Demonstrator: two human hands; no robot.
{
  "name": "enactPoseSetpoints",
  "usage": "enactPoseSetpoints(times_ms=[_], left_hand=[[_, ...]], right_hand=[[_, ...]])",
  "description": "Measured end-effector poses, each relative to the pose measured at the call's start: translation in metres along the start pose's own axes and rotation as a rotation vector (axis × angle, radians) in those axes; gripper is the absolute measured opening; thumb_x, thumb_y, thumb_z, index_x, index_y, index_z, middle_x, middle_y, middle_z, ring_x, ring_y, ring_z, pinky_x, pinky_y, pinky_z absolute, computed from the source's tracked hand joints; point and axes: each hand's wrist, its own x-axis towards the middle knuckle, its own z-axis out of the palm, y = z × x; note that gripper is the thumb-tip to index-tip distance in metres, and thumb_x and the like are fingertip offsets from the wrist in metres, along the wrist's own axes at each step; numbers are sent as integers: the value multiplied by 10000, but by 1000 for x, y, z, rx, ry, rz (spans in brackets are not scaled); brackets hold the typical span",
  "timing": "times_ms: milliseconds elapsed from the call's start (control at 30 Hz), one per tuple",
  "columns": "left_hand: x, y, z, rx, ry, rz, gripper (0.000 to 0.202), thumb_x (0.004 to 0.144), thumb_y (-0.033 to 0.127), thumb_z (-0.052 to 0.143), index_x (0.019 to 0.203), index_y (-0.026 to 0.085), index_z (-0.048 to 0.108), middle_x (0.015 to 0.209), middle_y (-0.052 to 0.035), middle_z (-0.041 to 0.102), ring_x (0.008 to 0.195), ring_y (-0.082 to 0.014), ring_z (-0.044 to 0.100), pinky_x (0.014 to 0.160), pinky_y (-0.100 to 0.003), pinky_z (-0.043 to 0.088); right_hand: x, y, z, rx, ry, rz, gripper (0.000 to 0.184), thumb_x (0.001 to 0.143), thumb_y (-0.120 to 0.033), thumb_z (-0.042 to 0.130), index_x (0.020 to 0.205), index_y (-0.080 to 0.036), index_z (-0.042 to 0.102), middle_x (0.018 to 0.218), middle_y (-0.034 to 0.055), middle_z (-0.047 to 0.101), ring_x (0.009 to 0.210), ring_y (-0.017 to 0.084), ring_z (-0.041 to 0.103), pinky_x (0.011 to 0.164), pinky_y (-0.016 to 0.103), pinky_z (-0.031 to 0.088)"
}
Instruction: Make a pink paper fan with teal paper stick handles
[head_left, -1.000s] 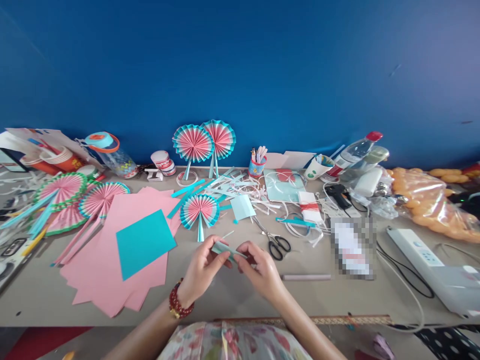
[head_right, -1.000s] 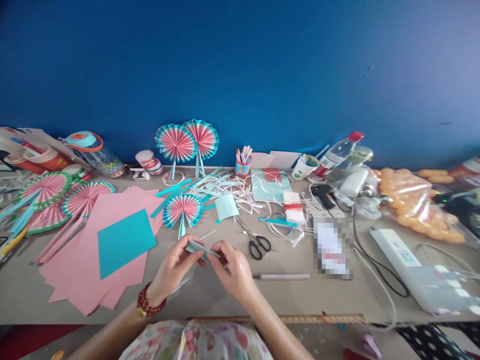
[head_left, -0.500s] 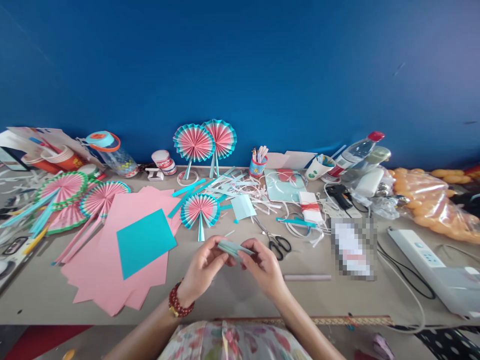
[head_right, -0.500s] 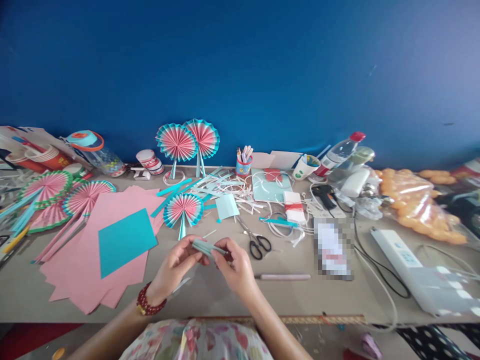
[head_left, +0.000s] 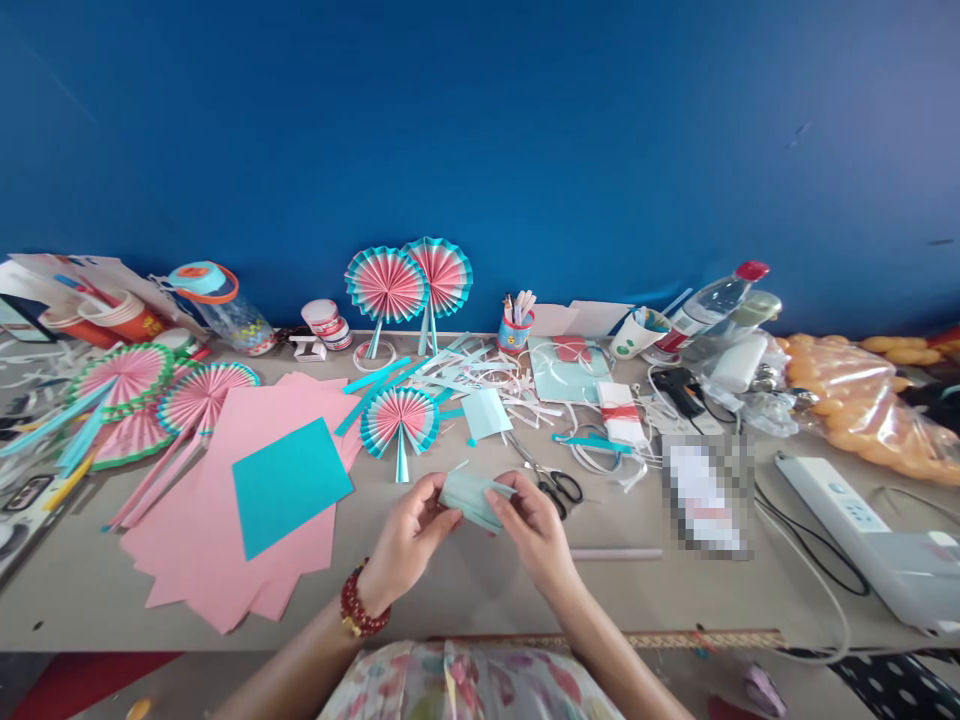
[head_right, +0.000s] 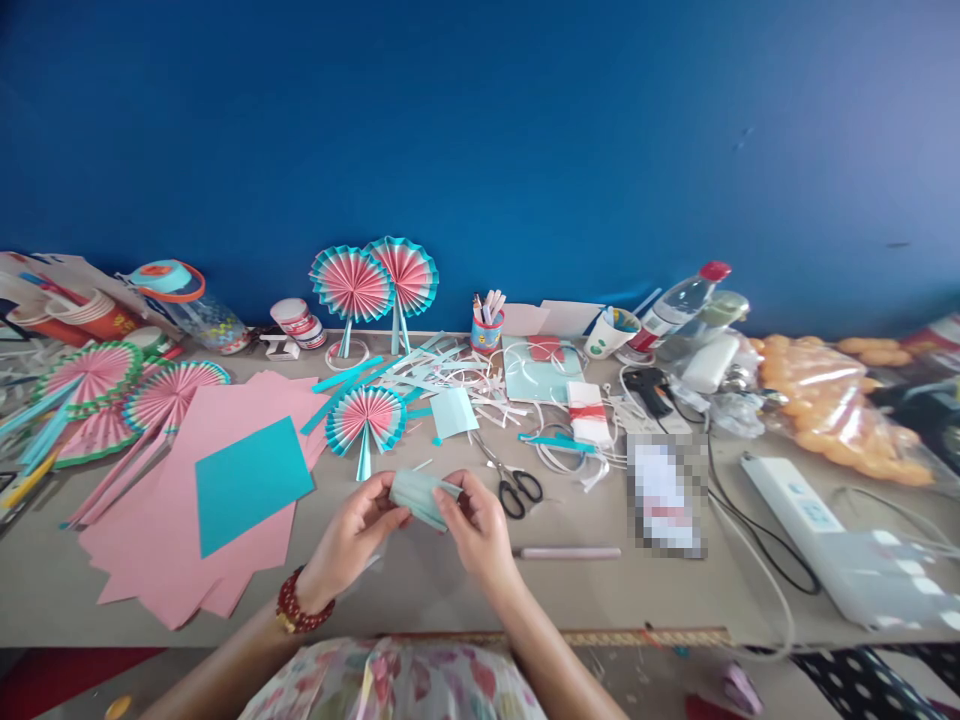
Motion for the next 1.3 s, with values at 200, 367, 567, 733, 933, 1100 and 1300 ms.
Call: enactPoseSetpoints(times_ms=[200,367,567,733,933,1100,1300], left_hand=[[-7,-5,-1,231,13,259,454,1000,210,445,1438,307,374,1024,-40,609,790,-137,643,777,-298,546],[-9,-3,-4,522,27,487,497,989,97,404,1433,319,389,1030,-49,573,831,-138,624,799,-286,530],[-9,0,-11,829,-49,580,509,939,31,368,1359,289,496,1048,-71,555,859,-154,616,751,-265,530],[-10,-1,-10,838,30,559,235,944,93,489,1095,230,608,1098,-80,559,933,-166,613,800,-275,529],[-14,0,-15,927,85,784,254,904,41,538,1054,220,639,1329,-114,510,1051,-205,570,871,-339,516],[-15,-3,-23,1021,-77,797,215,921,50,526,1034,201,629,1077,-64,670,951,-201,562,838,-334,515],[-18,-18,-24,1011,-41,593,192,973,128,468,1036,215,628,1112,-74,622,1015,-192,590,862,-325,518]], right_hand=[[0,5,4,80,14,-3,299,894,-488,603,839,-200,544,637,-33,505,545,131,519,512,237,453],[0,4,5,86,56,-34,276,904,-470,593,853,-205,539,629,-48,468,536,115,481,492,216,456],[-2,0,3,5,75,-38,265,902,-452,587,825,-202,545,612,-48,483,526,108,479,498,210,450],[-1,0,1,-52,94,-59,248,907,-435,575,838,-197,550,632,-44,492,530,104,468,490,208,393],[1,8,3,-38,43,-3,221,895,-417,573,897,-197,550,598,-60,466,507,106,428,460,208,343],[1,16,0,-226,15,-74,181,936,-335,530,1050,-198,567,624,-50,506,535,122,461,495,224,367],[-11,12,-12,-629,108,-553,182,932,-180,532,1104,-214,580,1070,99,640,970,232,592,832,366,481]])
